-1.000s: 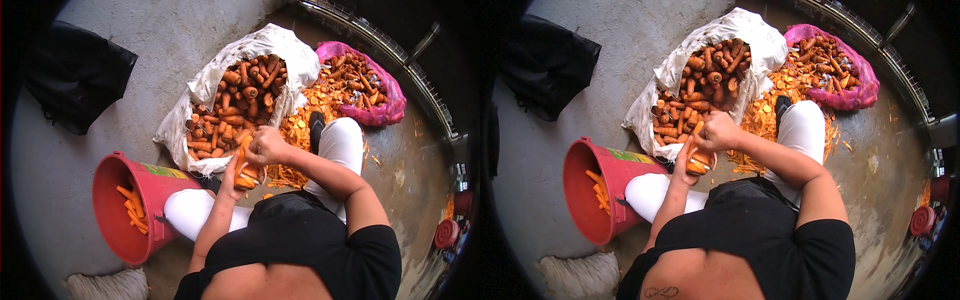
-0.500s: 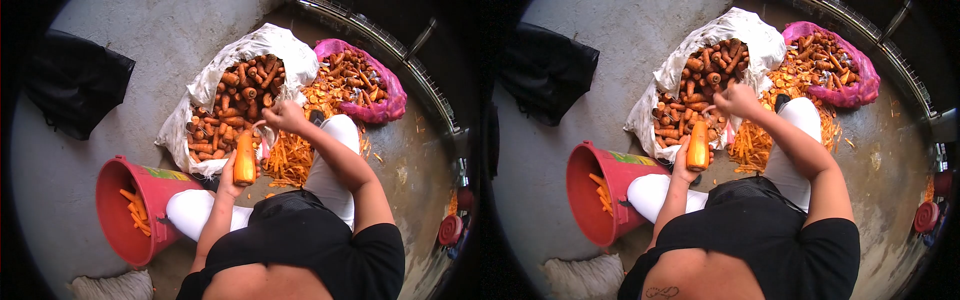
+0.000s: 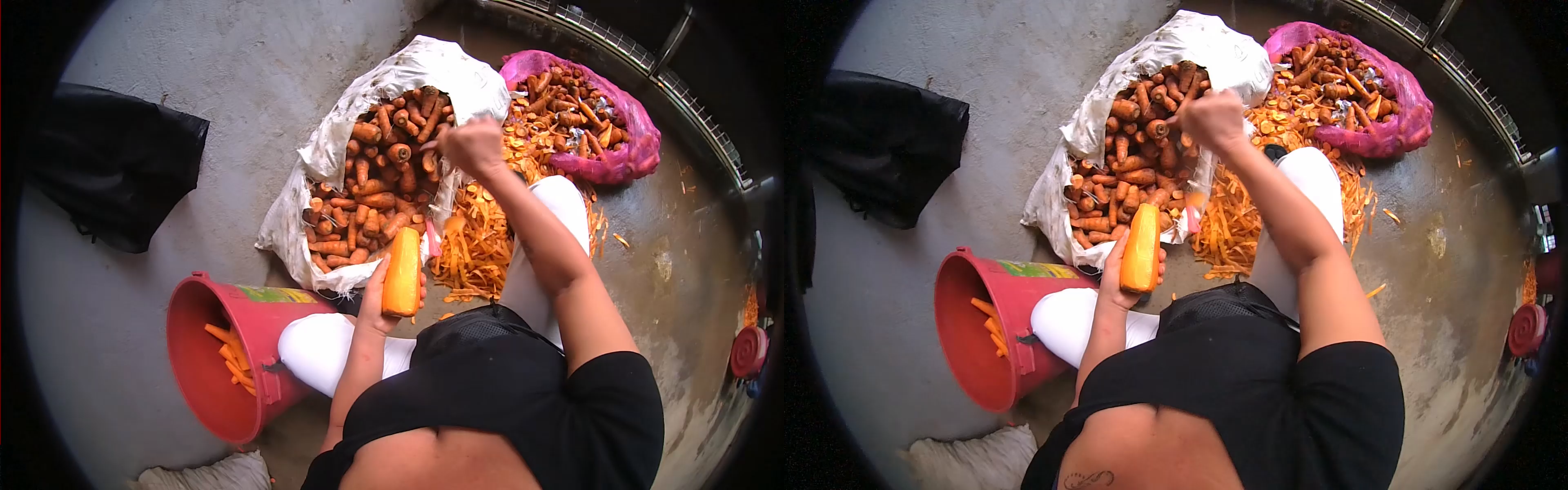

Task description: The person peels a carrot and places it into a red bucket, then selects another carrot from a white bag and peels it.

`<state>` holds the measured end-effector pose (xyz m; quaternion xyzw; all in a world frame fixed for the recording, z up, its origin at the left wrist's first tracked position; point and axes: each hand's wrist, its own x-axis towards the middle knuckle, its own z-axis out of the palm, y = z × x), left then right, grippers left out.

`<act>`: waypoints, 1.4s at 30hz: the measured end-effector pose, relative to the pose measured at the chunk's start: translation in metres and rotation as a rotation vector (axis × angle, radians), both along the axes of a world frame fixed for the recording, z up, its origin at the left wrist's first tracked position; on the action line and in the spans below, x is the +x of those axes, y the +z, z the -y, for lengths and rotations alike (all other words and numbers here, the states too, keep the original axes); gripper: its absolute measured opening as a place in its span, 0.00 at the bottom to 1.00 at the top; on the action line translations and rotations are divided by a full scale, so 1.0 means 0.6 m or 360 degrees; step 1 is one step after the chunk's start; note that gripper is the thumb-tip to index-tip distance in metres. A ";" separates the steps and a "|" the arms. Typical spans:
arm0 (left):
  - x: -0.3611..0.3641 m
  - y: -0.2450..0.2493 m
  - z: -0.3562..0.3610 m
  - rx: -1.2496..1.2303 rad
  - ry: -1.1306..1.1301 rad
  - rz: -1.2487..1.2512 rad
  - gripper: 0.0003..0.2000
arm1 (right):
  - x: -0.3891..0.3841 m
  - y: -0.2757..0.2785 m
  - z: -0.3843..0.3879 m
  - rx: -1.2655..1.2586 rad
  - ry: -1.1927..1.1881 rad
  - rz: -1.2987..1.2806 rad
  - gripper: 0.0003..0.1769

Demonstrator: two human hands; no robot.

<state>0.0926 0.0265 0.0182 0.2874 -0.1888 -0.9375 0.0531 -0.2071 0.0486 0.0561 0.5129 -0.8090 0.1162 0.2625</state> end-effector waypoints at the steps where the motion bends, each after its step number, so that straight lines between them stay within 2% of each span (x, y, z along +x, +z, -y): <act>1: 0.001 0.000 -0.002 0.0010 0.0040 -0.0009 0.25 | -0.021 -0.002 0.000 -0.0307 -0.0041 0.0115 0.24; 3: 0.005 -0.017 0.007 -0.0018 0.0155 0.0005 0.25 | -0.023 0.017 -0.030 -0.0489 -0.0062 0.0294 0.24; 6: 0.002 -0.026 0.014 0.0055 0.0288 -0.0015 0.25 | -0.004 0.002 -0.039 -0.0236 -0.0092 0.1761 0.21; 7: 0.000 -0.023 0.013 0.0055 0.0329 0.0032 0.25 | 0.005 -0.008 -0.027 -0.0158 0.0051 0.2066 0.20; 9: -0.011 -0.013 0.006 0.0055 0.0409 0.0118 0.26 | 0.044 -0.005 -0.028 -0.0012 0.0360 0.2161 0.22; 12: -0.002 -0.051 0.016 0.0101 0.0294 -0.0106 0.26 | 0.095 -0.011 -0.026 0.0332 0.0639 0.1806 0.23; 13: -0.001 -0.057 0.019 0.0147 0.0239 -0.0173 0.26 | 0.115 -0.011 -0.029 0.0396 0.0738 0.1839 0.22; 15: -0.008 -0.064 0.015 0.0111 0.0329 0.0010 0.25 | 0.148 -0.027 -0.034 0.0178 0.1075 0.1354 0.20; 17: -0.017 -0.062 0.008 0.0105 0.0362 0.0156 0.24 | 0.173 -0.047 -0.036 0.0021 0.1296 0.1138 0.19; 20: -0.022 -0.057 0.003 0.0107 0.0333 0.0268 0.22 | 0.188 -0.051 -0.036 0.0017 0.1348 0.1068 0.18; 22: -0.027 -0.039 -0.003 0.0123 0.0318 0.0205 0.22 | 0.185 -0.060 -0.031 -0.0028 0.1370 0.1041 0.18; 26: -0.019 -0.026 -0.004 -0.0135 0.0139 0.0071 0.23 | 0.149 -0.081 -0.008 -0.0201 0.1222 0.0987 0.18; 27: -0.018 -0.022 -0.007 -0.0140 0.0107 0.0101 0.23 | 0.126 -0.092 0.005 -0.0035 0.0997 0.1002 0.21; 28: -0.015 -0.018 -0.011 -0.0144 0.0073 0.0134 0.24 | 0.103 -0.081 0.009 0.0066 0.0844 0.1206 0.24; 29: -0.013 -0.015 -0.014 -0.0147 0.0036 0.0168 0.24 | 0.081 -0.077 0.020 0.0326 0.0541 0.1170 0.24; 30: -0.011 -0.020 -0.013 -0.0122 -0.0004 0.0128 0.25 | 0.057 -0.078 0.025 0.0323 0.0508 0.0706 0.24; 31: -0.012 -0.016 -0.012 -0.0095 0.0002 0.0077 0.25 | 0.036 -0.074 0.024 0.0415 0.0332 0.0673 0.23; 33: -0.011 -0.005 -0.011 -0.0042 0.0018 -0.0019 0.26 | 0.020 -0.061 0.023 0.0350 -0.0113 0.0865 0.24; 36: -0.008 -0.009 -0.001 -0.0023 0.0216 -0.0030 0.26 | 0.046 -0.029 0.012 0.0292 -0.0081 0.1477 0.24; 37: -0.008 -0.013 0.003 -0.0007 0.0229 -0.0038 0.26 | 0.065 -0.016 0.004 0.0426 0.0003 0.1653 0.25; 39: -0.007 -0.029 0.013 0.0025 0.0255 -0.0050 0.26 | 0.109 -0.027 -0.020 0.0181 0.0477 0.1665 0.24; 42: -0.005 -0.059 0.019 0.0053 0.0317 -0.0099 0.24 | 0.167 -0.032 -0.048 -0.0033 0.1068 0.1286 0.20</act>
